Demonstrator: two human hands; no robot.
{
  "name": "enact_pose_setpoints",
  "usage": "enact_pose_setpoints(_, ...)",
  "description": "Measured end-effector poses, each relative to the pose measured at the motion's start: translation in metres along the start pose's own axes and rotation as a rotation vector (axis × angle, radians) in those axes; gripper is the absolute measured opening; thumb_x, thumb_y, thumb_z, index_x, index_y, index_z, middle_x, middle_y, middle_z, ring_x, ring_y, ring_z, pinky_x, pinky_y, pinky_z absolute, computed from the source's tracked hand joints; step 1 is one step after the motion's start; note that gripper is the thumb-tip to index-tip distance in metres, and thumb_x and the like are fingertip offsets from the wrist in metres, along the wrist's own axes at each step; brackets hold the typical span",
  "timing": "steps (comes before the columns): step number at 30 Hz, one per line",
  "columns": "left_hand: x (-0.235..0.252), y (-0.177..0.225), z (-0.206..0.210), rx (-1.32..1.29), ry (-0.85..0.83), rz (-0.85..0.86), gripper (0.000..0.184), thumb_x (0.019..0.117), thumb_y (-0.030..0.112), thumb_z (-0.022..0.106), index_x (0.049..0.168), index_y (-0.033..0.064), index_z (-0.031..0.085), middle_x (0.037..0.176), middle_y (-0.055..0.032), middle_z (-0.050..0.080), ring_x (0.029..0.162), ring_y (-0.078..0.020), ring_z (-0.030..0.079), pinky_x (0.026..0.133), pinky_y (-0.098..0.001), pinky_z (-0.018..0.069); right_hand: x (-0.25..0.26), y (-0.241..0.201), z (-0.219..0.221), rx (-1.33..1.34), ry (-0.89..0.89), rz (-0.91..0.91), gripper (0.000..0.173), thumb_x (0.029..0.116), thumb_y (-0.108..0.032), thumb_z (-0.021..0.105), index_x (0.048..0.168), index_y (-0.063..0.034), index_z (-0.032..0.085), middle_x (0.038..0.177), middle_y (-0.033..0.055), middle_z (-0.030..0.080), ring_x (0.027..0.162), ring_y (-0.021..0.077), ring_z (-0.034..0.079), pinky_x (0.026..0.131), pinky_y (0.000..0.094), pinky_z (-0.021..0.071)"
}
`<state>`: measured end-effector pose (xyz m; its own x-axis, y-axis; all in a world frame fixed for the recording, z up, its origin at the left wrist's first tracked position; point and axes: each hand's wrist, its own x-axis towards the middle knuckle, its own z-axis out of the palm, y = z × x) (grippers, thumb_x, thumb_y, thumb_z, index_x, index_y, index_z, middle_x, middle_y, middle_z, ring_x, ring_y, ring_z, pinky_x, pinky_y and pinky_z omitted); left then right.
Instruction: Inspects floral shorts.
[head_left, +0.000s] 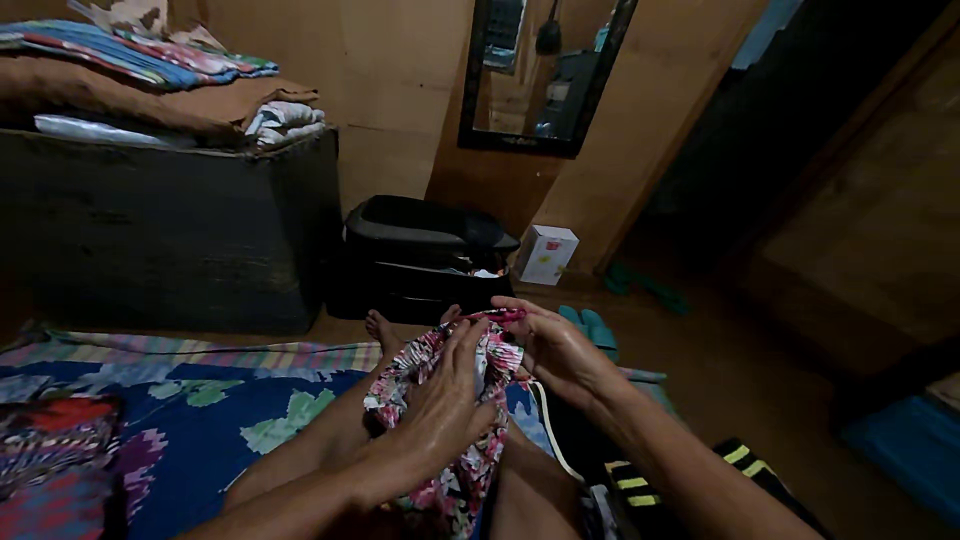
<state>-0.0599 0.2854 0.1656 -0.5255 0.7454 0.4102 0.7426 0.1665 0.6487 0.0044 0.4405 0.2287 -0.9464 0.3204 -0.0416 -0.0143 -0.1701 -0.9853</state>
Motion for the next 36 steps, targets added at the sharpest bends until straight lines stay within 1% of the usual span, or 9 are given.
enact_pose_setpoints(7,0.035,-0.010,-0.065,0.064,-0.227,0.004,0.046,0.0968,-0.006,0.052,0.140,0.0085,0.060,0.128,-0.0153,0.068,0.115,-0.0299,0.066,0.100,-0.0516,0.0494,-0.007,-0.002,-0.028,-0.446,0.008,-0.118,0.027,0.1036,-0.008,0.049,0.125,0.0060,0.059,0.106,0.0094,0.068,0.087,0.0142,0.071,0.076,0.0298,0.0603)
enact_pose_setpoints(9,0.042,-0.007,-0.078,-0.059,-0.346,0.039,0.040,0.0968,-0.006,0.052,0.133,0.0043,0.063,0.123,-0.0133,0.069,0.110,-0.0190,0.067,0.097,-0.0398,0.0516,-0.005,0.003,-0.039,-0.705,-0.061,-0.306,0.046,0.0991,-0.030,0.061,0.133,0.0010,0.061,0.120,0.0125,0.059,0.099,0.0145,0.063,0.083,0.0289,0.0546)
enact_pose_setpoints(13,0.051,0.015,-0.081,-0.270,-0.447,0.235,0.032,0.0944,-0.004,0.052,0.123,-0.0006,0.065,0.118,-0.0067,0.068,0.101,0.0004,0.062,0.089,-0.0204,0.0504,0.006,0.007,-0.038,-0.384,-0.520,-0.403,0.091,0.0880,-0.061,0.067,0.150,-0.0012,0.038,0.125,-0.0038,0.064,0.107,0.0000,0.062,0.091,0.0216,0.0535)
enact_pose_setpoints(17,0.057,0.023,-0.099,-0.123,-0.327,0.366,0.025,0.0990,0.003,0.052,0.116,0.0021,0.070,0.111,-0.0035,0.071,0.099,0.0009,0.063,0.089,-0.0195,0.0516,0.004,0.001,-0.034,-0.243,-0.557,-0.350,0.040,0.0882,-0.032,0.076,0.120,-0.0116,0.063,0.103,-0.0124,0.071,0.092,-0.0030,0.066,0.082,0.0192,0.0563)
enact_pose_setpoints(20,0.056,0.021,-0.117,0.179,-0.330,0.243,0.029,0.1003,0.003,0.053,0.124,0.0080,0.069,0.105,-0.0106,0.073,0.094,-0.0197,0.069,0.085,-0.0437,0.0543,-0.001,-0.009,-0.035,-0.351,-0.346,-0.249,0.004,0.0918,-0.009,0.066,0.094,-0.0107,0.070,0.081,-0.0091,0.071,0.073,-0.0014,0.066,0.069,0.0189,0.0562)
enact_pose_setpoints(24,0.056,0.018,-0.124,0.241,-0.441,0.108,0.026,0.0991,0.003,0.054,0.120,0.0029,0.069,0.095,-0.0137,0.071,0.084,-0.0233,0.066,0.078,-0.0462,0.0513,0.000,-0.014,-0.044,-0.376,-0.347,-0.238,0.010,0.0984,-0.014,0.058,0.094,-0.0138,0.067,0.080,-0.0105,0.067,0.069,-0.0028,0.061,0.063,0.0165,0.0517)
enact_pose_setpoints(28,0.057,0.004,-0.131,0.076,-0.461,0.150,0.017,0.0965,0.008,0.055,0.094,0.0031,0.071,0.091,0.0012,0.068,0.080,0.0004,0.058,0.073,-0.0231,0.0473,0.001,-0.014,-0.053,-0.662,-0.605,0.022,0.042,0.0945,-0.018,0.067,0.133,-0.0045,0.056,0.102,-0.0014,0.069,0.082,-0.0007,0.064,0.073,0.0202,0.0550)
enact_pose_setpoints(31,0.060,-0.016,-0.132,-0.100,-0.485,0.311,0.023,0.0913,0.008,0.050,0.085,0.0011,0.071,0.124,-0.0012,0.066,0.116,-0.0006,0.057,0.099,-0.0208,0.0471,0.001,-0.024,-0.064,-0.821,-0.516,0.065,0.014,0.0961,-0.020,0.067,0.095,-0.0063,0.069,0.069,-0.0072,0.062,0.056,-0.0025,0.055,0.053,0.0176,0.0459)
enact_pose_setpoints(36,0.045,-0.032,-0.139,-0.659,-0.519,0.173,0.021,0.0963,0.022,0.053,0.090,0.0318,0.071,0.079,0.0222,0.065,0.067,0.0135,0.056,0.057,-0.0066,0.0453,-0.003,-0.041,-0.097,-0.841,-0.680,-0.006,0.013,0.0933,-0.022,0.068,0.086,-0.0114,0.070,0.069,-0.0127,0.064,0.060,-0.0064,0.057,0.057,0.0141,0.0473)
